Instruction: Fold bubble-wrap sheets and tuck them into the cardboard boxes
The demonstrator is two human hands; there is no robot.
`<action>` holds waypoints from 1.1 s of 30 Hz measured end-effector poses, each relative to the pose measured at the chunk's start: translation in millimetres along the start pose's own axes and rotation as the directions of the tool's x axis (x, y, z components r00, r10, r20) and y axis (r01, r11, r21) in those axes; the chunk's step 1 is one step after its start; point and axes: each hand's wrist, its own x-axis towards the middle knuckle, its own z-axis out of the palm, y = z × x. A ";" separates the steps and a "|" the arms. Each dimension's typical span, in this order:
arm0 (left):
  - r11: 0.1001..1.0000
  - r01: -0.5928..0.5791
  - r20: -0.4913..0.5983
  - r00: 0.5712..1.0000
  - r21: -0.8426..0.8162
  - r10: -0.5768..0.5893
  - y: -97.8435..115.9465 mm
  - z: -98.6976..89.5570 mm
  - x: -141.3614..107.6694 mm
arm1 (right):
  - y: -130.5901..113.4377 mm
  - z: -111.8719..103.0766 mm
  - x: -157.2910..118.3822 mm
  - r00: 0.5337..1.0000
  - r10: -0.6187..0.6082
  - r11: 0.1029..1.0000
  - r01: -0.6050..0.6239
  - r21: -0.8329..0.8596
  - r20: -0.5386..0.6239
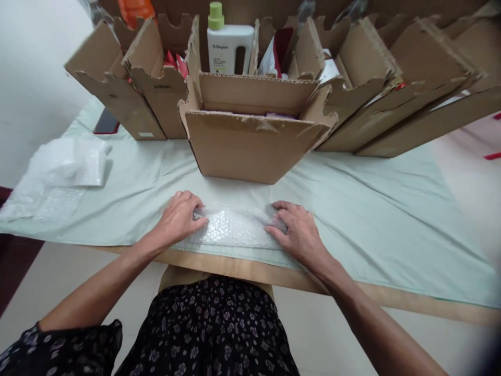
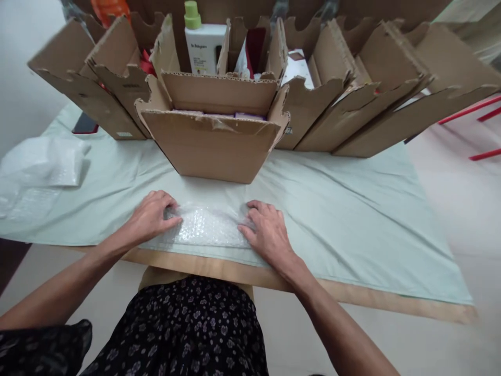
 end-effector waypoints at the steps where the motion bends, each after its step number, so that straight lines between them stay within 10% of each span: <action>1: 0.999 -0.009 0.000 1.000 -0.051 0.009 1.0 -0.3 0.2 | -2.0 -0.6 -5.3 0.999 0.024 0.997 -0.021 0.078 -0.027; 8: 0.883 -0.001 -0.086 0.995 -0.469 -0.044 4.4 10.6 -35.6 | -0.6 -3.5 -42.8 0.951 0.305 0.852 -0.246 0.462 -0.055; 14: 0.905 -0.189 -0.181 0.975 -0.381 0.127 2.5 27.1 -61.9 | 9.5 -10.8 -68.1 0.964 0.257 0.705 -0.234 0.669 0.066; 28: 0.903 -0.212 -0.199 0.969 -0.373 0.145 16.7 26.8 -66.4 | -4.5 -28.3 -104.1 0.873 0.384 0.416 -0.455 0.787 0.301; 33: 0.925 -0.219 -0.253 0.957 -0.311 0.141 20.4 29.3 -73.1 | -18.7 -29.4 -103.7 0.885 0.331 0.459 -0.454 0.764 0.328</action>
